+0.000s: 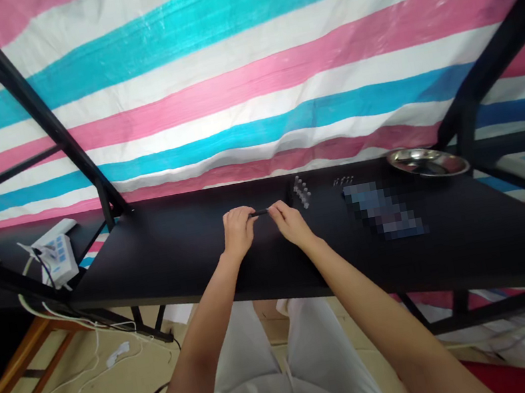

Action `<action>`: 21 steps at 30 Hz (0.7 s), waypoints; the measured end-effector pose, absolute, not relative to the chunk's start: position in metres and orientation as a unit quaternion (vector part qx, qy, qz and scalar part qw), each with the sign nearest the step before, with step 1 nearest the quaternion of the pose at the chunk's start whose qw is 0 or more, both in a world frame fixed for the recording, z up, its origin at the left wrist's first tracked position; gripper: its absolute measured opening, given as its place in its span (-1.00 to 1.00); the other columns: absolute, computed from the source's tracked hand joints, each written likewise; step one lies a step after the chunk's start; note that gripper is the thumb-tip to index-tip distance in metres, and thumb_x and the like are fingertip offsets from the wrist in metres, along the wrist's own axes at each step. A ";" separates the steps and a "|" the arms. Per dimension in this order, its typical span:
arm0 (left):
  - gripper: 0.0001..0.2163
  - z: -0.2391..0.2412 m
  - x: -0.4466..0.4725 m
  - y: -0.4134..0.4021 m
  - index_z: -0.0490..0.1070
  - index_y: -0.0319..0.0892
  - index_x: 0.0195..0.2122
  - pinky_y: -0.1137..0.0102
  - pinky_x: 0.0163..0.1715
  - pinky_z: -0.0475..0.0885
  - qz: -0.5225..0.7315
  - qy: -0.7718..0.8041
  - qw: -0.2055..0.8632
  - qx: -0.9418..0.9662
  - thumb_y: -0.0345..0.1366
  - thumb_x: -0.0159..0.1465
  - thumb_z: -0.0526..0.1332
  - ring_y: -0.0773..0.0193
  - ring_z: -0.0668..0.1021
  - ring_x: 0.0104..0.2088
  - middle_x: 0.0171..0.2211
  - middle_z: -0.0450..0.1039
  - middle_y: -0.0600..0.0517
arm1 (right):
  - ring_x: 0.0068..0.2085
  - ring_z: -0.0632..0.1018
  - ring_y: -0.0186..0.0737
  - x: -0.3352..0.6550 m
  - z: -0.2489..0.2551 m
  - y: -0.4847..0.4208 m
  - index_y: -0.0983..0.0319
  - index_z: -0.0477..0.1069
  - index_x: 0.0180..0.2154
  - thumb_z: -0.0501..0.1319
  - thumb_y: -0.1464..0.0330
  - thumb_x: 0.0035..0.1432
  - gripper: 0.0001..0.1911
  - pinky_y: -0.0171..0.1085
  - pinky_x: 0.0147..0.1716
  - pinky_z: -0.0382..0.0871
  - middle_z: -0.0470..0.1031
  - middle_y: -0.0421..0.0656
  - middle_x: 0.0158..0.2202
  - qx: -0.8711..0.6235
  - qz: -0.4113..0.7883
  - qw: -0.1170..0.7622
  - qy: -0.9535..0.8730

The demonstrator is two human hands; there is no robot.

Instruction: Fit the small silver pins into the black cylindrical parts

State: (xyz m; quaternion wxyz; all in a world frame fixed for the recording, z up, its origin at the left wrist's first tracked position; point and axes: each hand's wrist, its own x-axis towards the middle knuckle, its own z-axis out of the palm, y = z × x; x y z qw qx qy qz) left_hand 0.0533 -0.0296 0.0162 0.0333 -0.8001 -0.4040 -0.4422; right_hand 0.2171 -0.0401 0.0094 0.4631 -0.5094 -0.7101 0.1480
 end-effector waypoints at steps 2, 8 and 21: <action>-0.89 0.015 0.053 -0.028 0.36 -0.17 -0.26 0.33 -0.15 0.24 -0.458 -0.393 0.028 -0.797 -0.29 0.26 0.09 0.26 0.46 -0.20 -0.27 0.47 -0.02 | -0.53 0.32 -0.32 0.216 0.010 -0.041 0.18 0.22 -0.43 -0.12 0.13 0.23 -0.66 -0.34 -0.48 0.16 0.28 -0.23 -0.55 -0.500 0.149 0.478 -0.707; -0.88 0.014 0.052 -0.026 0.38 -0.16 -0.28 0.33 -0.16 0.25 -0.466 -0.402 0.006 -0.788 -0.25 0.24 0.13 0.26 0.47 -0.22 -0.28 0.47 0.01 | -0.57 0.26 -0.36 0.213 0.011 -0.044 0.19 0.20 -0.48 -0.09 0.13 0.22 -0.65 -0.35 -0.52 0.12 0.23 -0.26 -0.59 -0.496 0.171 0.500 -0.688; -0.74 0.014 0.053 -0.026 0.38 -0.18 -0.29 0.35 -0.19 0.24 -0.437 -0.432 -0.023 -0.789 -0.15 0.30 -0.01 0.28 0.43 -0.26 -0.31 0.45 -0.01 | -0.57 0.25 -0.36 0.211 0.012 -0.045 0.19 0.19 -0.51 -0.11 0.05 0.20 -0.58 -0.35 -0.53 0.15 0.23 -0.26 -0.60 -0.492 0.195 0.506 -0.681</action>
